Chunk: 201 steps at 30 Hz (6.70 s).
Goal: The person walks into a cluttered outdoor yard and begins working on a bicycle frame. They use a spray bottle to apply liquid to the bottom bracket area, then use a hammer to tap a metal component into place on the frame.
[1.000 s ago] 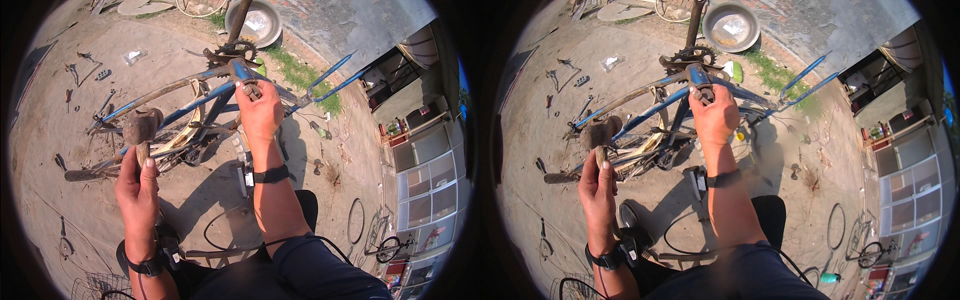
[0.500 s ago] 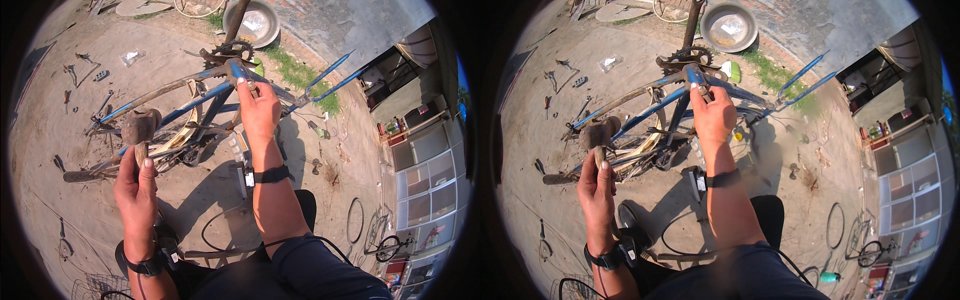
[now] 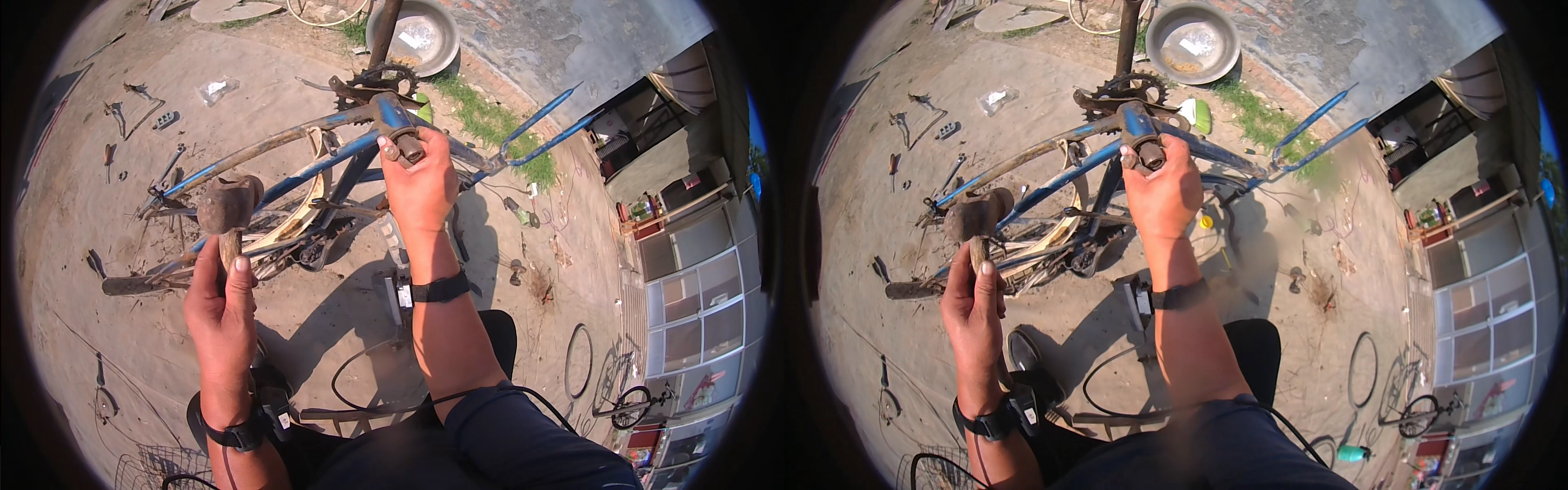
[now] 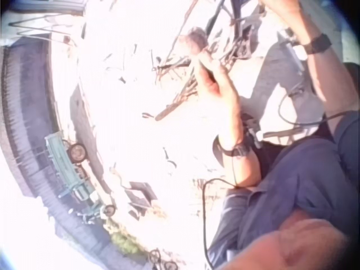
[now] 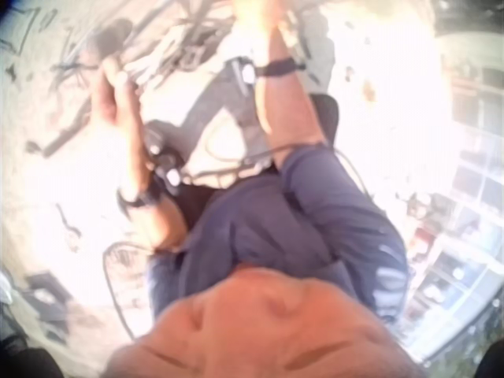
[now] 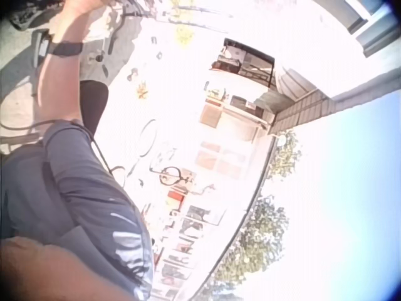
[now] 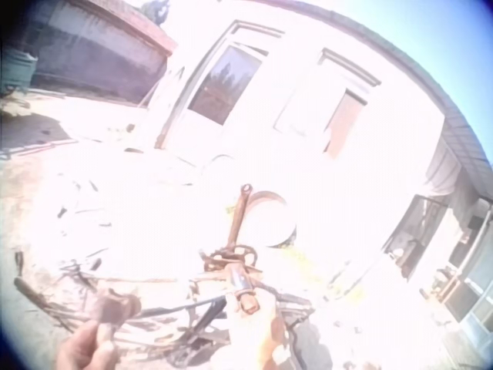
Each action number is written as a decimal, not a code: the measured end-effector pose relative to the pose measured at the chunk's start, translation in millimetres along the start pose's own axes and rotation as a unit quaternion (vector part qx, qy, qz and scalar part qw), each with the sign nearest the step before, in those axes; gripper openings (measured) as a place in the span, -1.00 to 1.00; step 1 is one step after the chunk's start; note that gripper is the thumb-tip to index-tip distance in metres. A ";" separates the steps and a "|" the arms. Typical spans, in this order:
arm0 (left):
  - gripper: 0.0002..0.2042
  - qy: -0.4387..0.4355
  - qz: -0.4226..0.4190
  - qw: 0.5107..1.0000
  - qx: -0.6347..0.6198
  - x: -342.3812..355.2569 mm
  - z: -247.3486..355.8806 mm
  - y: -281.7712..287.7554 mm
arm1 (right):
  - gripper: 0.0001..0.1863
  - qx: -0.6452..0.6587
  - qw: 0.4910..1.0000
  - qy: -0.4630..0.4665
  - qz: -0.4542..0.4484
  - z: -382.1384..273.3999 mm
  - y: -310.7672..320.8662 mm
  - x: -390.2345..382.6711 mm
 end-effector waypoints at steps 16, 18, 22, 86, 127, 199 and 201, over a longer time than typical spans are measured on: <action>-0.55 0.010 -0.003 1.000 0.007 -0.9 0.1 -1.3 | -0.53 -0.033 0.998 -0.036 -0.042 -1.0 -0.6 7.4; -0.55 0.014 -0.007 1.000 0.019 -1.8 0.2 -0.3 | -0.56 -0.009 0.999 -0.041 -0.021 0.0 2.9 4.4; -0.55 0.009 0.002 1.000 -0.002 -0.8 -0.9 -1.4 | -0.57 0.094 0.993 -0.069 0.005 10.3 0.8 2.0; -0.53 -0.027 0.010 0.999 0.033 -0.7 2.3 2.3 | -0.42 -0.019 0.998 -0.045 -0.047 -3.5 4.9 11.6; -0.57 0.007 -0.006 1.000 0.010 -4.5 6.5 -1.1 | -0.44 -0.112 0.992 -0.007 -0.056 7.1 1.7 10.8; -0.54 -0.015 0.007 0.999 0.037 -1.8 1.6 0.3 | -0.38 -0.051 0.991 0.127 -0.012 -8.0 1.6 3.3; -0.54 -0.016 0.008 0.999 0.036 -1.4 2.3 0.8 | -0.39 -0.063 0.987 0.148 -0.024 -10.1 2.2 5.2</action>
Point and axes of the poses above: each hand's wrist, its own x-axis towards the middle knuckle, its own y-axis out of the back of the hand, z = x × y, the point moved 8 cm from there along x, towards the middle knuckle, and after that the axes turned 3 degrees about y, right-handed, at the moved point
